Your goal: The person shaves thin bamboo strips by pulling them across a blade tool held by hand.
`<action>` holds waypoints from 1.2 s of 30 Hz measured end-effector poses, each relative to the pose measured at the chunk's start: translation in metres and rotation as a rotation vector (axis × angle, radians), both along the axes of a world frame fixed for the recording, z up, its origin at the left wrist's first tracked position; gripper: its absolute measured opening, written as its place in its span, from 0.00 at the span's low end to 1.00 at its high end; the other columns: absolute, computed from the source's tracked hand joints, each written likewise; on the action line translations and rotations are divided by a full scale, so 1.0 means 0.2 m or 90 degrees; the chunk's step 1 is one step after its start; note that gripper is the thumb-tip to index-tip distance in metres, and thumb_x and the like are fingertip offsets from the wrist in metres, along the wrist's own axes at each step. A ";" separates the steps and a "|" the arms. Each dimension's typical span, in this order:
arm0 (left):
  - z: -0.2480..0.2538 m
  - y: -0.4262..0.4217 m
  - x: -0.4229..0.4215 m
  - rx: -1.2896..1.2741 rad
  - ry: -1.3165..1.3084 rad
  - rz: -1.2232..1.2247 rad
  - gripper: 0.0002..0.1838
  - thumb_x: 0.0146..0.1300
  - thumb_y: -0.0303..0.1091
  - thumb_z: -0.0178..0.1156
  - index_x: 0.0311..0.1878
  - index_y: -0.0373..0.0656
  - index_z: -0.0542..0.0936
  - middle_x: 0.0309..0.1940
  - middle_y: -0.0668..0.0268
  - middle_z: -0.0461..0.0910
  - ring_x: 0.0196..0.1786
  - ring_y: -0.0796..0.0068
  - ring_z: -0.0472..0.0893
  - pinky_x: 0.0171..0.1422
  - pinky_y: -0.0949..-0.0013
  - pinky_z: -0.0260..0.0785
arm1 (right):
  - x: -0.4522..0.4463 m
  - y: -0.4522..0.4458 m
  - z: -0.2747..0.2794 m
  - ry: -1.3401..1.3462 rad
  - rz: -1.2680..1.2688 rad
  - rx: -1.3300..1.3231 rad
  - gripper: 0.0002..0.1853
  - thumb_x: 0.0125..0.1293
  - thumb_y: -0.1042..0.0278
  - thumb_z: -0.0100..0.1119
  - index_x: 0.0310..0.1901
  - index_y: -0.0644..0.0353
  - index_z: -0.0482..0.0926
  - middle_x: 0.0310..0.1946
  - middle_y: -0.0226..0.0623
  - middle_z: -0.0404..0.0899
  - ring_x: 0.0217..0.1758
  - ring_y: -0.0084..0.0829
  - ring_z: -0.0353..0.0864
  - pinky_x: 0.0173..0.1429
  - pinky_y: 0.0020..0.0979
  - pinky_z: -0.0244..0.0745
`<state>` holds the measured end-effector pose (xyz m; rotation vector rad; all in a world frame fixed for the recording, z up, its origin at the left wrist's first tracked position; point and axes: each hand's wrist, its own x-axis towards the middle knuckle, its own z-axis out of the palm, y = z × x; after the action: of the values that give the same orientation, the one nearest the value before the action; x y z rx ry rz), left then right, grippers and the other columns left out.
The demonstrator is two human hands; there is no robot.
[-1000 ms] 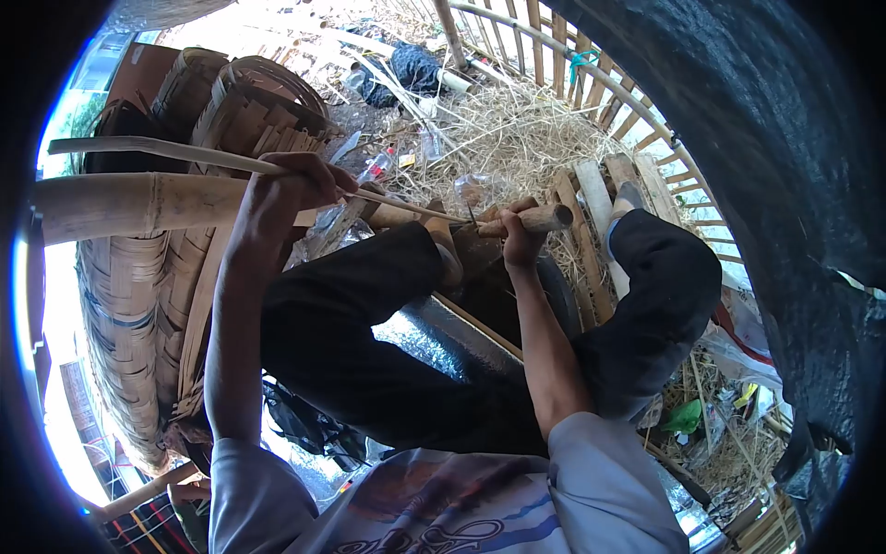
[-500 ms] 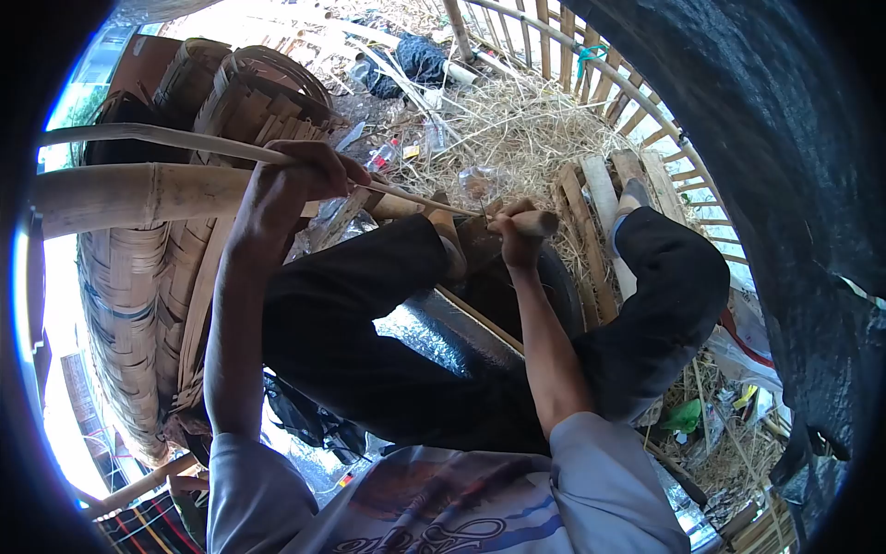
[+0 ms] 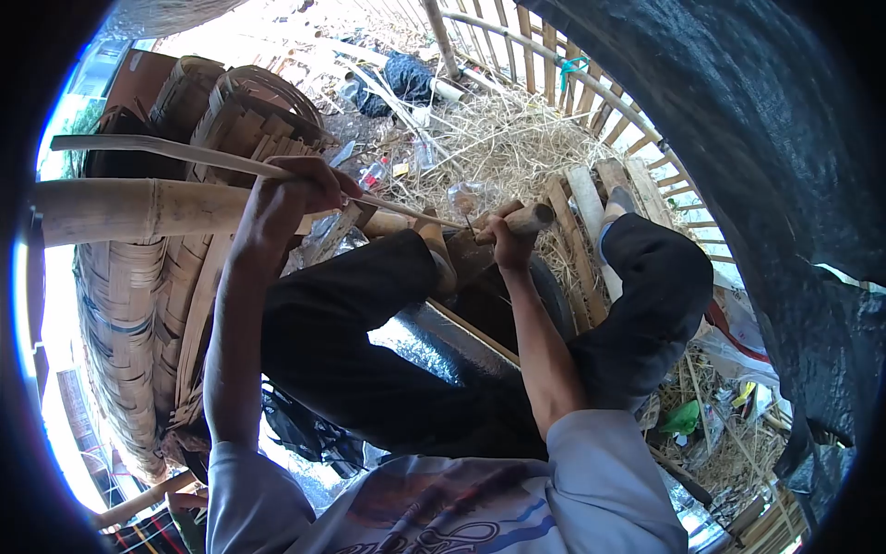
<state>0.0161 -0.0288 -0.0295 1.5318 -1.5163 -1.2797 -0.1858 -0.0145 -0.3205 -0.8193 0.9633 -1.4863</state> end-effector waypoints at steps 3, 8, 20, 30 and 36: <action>-0.03 0.03 0.05 -0.043 0.042 -0.066 0.15 0.47 0.30 0.41 0.26 0.31 0.77 0.32 0.53 0.81 0.40 0.68 0.79 0.51 0.68 0.72 | 0.05 0.03 -0.03 0.018 0.000 -0.058 0.06 0.51 0.78 0.52 0.25 0.58 0.66 0.22 0.31 0.68 0.25 0.21 0.69 0.34 0.24 0.67; -0.04 0.02 0.04 -0.023 0.034 -0.046 0.15 0.47 0.29 0.41 0.25 0.31 0.77 0.30 0.54 0.80 0.41 0.67 0.80 0.51 0.67 0.73 | 0.00 0.08 -0.11 0.010 0.013 0.075 0.06 0.50 0.77 0.53 0.25 0.57 0.67 0.21 0.30 0.68 0.27 0.21 0.69 0.36 0.24 0.68; -0.06 0.00 0.07 -0.049 0.028 -0.052 0.14 0.47 0.29 0.42 0.25 0.32 0.78 0.30 0.54 0.81 0.36 0.70 0.79 0.45 0.70 0.72 | -0.01 0.02 -0.13 -0.143 -0.063 0.014 0.04 0.49 0.79 0.54 0.27 0.60 0.70 0.23 0.31 0.71 0.24 0.21 0.71 0.29 0.23 0.69; -0.07 -0.03 0.08 -0.058 0.038 -0.071 0.14 0.45 0.27 0.40 0.24 0.33 0.77 0.29 0.55 0.81 0.37 0.69 0.79 0.45 0.70 0.72 | 0.02 0.02 -0.11 -0.062 -0.052 0.065 0.05 0.51 0.78 0.52 0.25 0.58 0.66 0.23 0.29 0.68 0.28 0.21 0.70 0.38 0.25 0.70; -0.06 -0.03 0.04 0.002 0.046 -0.063 0.13 0.45 0.26 0.41 0.23 0.32 0.77 0.30 0.55 0.81 0.37 0.69 0.80 0.46 0.69 0.72 | 0.04 0.05 -0.07 -0.019 -0.031 0.084 0.06 0.50 0.81 0.55 0.26 0.60 0.68 0.22 0.30 0.68 0.25 0.21 0.73 0.30 0.23 0.69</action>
<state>0.0239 -0.0344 -0.0422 1.4130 -1.5615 -1.3787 -0.1777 -0.0047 -0.3350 -0.6810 1.0545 -1.4556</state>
